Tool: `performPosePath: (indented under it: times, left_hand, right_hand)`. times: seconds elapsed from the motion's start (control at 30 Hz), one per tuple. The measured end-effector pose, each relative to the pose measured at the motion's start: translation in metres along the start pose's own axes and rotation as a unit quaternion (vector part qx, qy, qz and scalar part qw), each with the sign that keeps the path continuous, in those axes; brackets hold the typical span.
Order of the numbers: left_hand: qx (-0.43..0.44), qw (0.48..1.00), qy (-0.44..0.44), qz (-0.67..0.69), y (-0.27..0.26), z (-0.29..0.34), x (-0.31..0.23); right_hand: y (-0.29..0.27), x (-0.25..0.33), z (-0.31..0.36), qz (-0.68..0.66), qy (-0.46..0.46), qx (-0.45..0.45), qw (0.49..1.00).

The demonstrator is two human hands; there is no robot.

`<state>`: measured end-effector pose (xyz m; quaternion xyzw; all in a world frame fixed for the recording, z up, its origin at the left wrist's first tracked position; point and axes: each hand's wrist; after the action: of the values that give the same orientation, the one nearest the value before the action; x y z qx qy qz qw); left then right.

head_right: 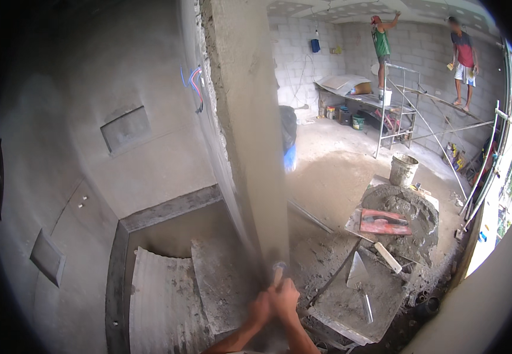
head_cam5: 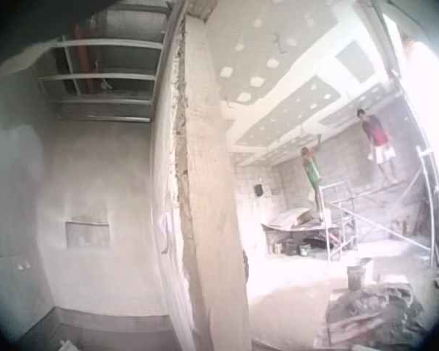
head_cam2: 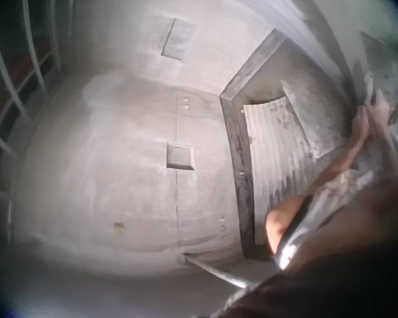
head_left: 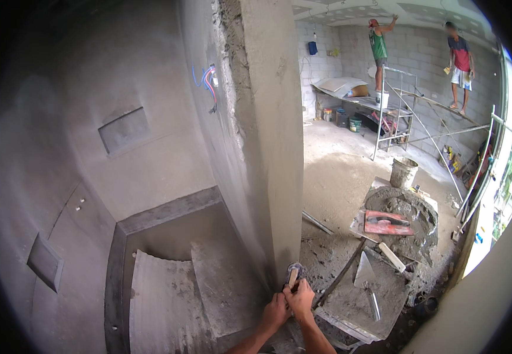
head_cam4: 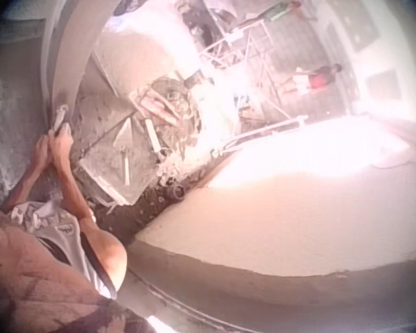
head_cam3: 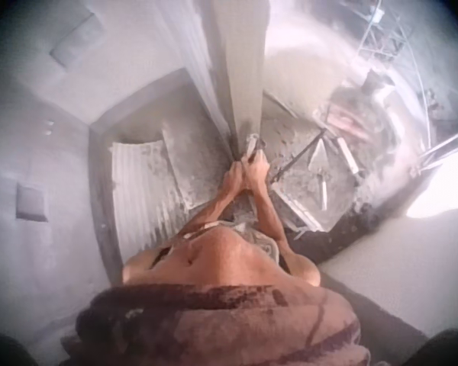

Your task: The person applies wet cement to a vertical wall using a trowel and a long straightedge. They repeatedly scoop material from a nearby pile, spread it onto the wall surface, and smooth it with the straightedge to create a flat finish.

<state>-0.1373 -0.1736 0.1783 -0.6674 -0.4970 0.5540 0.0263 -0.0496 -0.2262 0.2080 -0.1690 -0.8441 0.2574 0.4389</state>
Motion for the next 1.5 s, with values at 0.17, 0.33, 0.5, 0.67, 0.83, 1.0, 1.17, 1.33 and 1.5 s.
performPosePath:
  times: [0.17,0.33,0.5,0.67,0.83,1.0,1.17,1.33,1.5]
  left_hand:
    - [-0.058,0.996,0.059,-0.020,0.010,-0.020,-0.016]
    - [0.004,0.995,0.083,-0.053,0.024,-0.045,-0.037]
    - [-0.011,0.999,-0.007,0.033,0.037,-0.059,-0.063]
    - [0.037,0.968,-0.178,0.175,0.079,-0.050,-0.021]
    - [0.071,0.911,-0.263,0.310,0.135,-0.062,-0.054]
    - [0.062,0.961,-0.143,0.229,0.169,-0.075,-0.152]
    - [0.068,0.965,-0.077,0.243,0.210,-0.078,-0.192]
    - [0.069,0.970,-0.041,0.230,0.250,-0.071,-0.208]
    - [0.112,0.947,0.008,0.300,0.266,-0.055,-0.200]
  right_hand:
    - [-0.031,0.009,-0.021,-0.044,-0.017,-0.053,0.997]
    - [-0.063,-0.004,-0.038,-0.060,0.006,-0.072,0.996]
    - [-0.107,-0.085,-0.049,0.010,0.090,-0.031,0.995]
    - [-0.128,-0.252,0.001,0.415,0.146,0.029,0.898]
    - [-0.151,-0.257,0.007,0.343,0.109,0.029,0.933]
    - [-0.190,-0.177,-0.046,-0.012,0.073,0.148,0.986]
    - [-0.202,-0.202,-0.038,0.118,0.009,0.035,0.992]
    - [-0.204,-0.217,-0.034,0.152,0.066,-0.031,0.986]
    - [-0.197,-0.277,-0.038,0.110,0.176,-0.019,0.978]
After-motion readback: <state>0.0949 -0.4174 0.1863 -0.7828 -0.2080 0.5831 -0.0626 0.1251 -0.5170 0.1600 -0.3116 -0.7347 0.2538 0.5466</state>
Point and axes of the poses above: each hand's wrist, its own z-axis away from the middle knuckle, its own y-axis out of the palm, x = y × z, and after that the axes turned 14 degrees about z, right-handed
